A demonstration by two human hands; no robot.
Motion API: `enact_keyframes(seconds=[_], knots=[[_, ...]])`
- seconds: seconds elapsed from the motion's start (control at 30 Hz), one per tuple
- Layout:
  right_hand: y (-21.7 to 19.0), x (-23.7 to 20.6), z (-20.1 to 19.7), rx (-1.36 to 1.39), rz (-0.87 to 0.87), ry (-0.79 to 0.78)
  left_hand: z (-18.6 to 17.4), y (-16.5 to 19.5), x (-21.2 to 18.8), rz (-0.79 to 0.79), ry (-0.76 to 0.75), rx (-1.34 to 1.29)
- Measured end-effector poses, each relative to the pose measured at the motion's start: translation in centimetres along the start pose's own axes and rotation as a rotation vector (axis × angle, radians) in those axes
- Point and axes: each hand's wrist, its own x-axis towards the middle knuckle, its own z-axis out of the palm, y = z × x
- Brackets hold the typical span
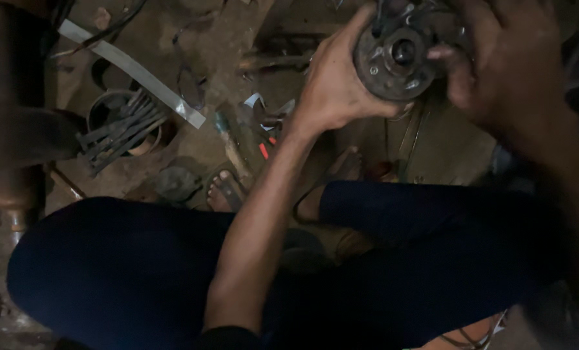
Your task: The person sits on the floor of a cluttered workshop holding a round metal brake drum hub and works a brake shoe strap around its edge, pressing and positioning the shoe to seat it against the hub, turning the assembly as they work.
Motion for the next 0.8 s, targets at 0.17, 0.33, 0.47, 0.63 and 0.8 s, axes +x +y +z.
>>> enact_keyframes(seconds=[0.17, 0.33, 0.47, 0.63, 0.8], knots=[[-2.9, 0.4, 0.4, 0.105, 0.126, 0.128, -0.2, 1.6, 0.2, -0.041, -0.026, -0.093], [-3.0, 0.5, -0.7, 0.123, 0.132, 0.047, -0.2, 1.0, -0.3, -0.001, -0.002, 0.013], [-0.5, 0.5, -1.1, 0.351, 0.149, -0.094, 0.1, -0.5, -0.4, 0.025, -0.041, -0.008], [3.6, 1.8, 0.7, 0.534, 0.068, -0.131, 0.3, -1.7, -0.6, -0.01, -0.046, 0.07], [6.0, 2.1, 3.6, 0.66, 0.009, -0.142, 0.3, -2.2, -0.7, -0.069, -0.087, 0.046]])
